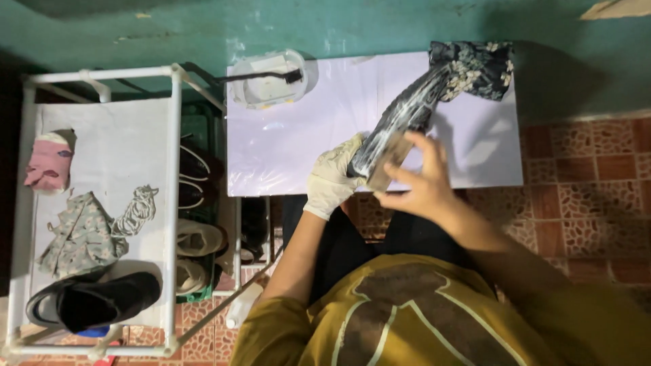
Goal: The person cleans a black shoe by applying a white substance from a container using a brush. They then scrub the shoe with the brush and wipe it with a cloth. The person handles the shoe, brush, and cloth while working at a table.
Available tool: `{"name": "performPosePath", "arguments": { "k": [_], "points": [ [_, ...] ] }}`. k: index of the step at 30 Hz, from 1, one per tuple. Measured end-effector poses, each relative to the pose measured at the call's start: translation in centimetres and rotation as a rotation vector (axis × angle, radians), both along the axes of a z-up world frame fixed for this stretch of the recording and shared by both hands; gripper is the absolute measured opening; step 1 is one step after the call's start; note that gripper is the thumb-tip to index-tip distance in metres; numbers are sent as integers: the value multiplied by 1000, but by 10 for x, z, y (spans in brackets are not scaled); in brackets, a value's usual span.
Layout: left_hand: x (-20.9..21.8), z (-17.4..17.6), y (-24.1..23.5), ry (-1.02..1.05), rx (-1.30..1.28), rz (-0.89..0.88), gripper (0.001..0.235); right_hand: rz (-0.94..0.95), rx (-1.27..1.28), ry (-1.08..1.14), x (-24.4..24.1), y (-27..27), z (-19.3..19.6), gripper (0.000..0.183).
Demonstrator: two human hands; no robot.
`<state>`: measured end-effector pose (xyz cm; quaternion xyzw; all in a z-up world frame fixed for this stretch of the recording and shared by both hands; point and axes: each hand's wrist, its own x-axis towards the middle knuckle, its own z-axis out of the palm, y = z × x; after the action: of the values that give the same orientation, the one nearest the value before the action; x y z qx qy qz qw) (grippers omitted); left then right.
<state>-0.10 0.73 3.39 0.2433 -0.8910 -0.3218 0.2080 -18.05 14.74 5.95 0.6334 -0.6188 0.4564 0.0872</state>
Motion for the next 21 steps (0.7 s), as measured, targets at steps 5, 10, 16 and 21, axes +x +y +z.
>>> {"name": "performPosePath", "arguments": {
  "k": [5,10,16,21],
  "points": [
    [-3,4,3,42,-11,12,111,-33,-53,-29,-59,-13,-13,58],
    [-2,0,0,22,-8,-2,112,97,-52,-49,-7,6,-37,57],
    [1,-6,0,-33,-55,15,111,59,-132,-26,-37,5,-31,54],
    [-3,-11,-3,-44,-27,25,115,145,-116,-28,-2,15,-54,58]
  ]
}}
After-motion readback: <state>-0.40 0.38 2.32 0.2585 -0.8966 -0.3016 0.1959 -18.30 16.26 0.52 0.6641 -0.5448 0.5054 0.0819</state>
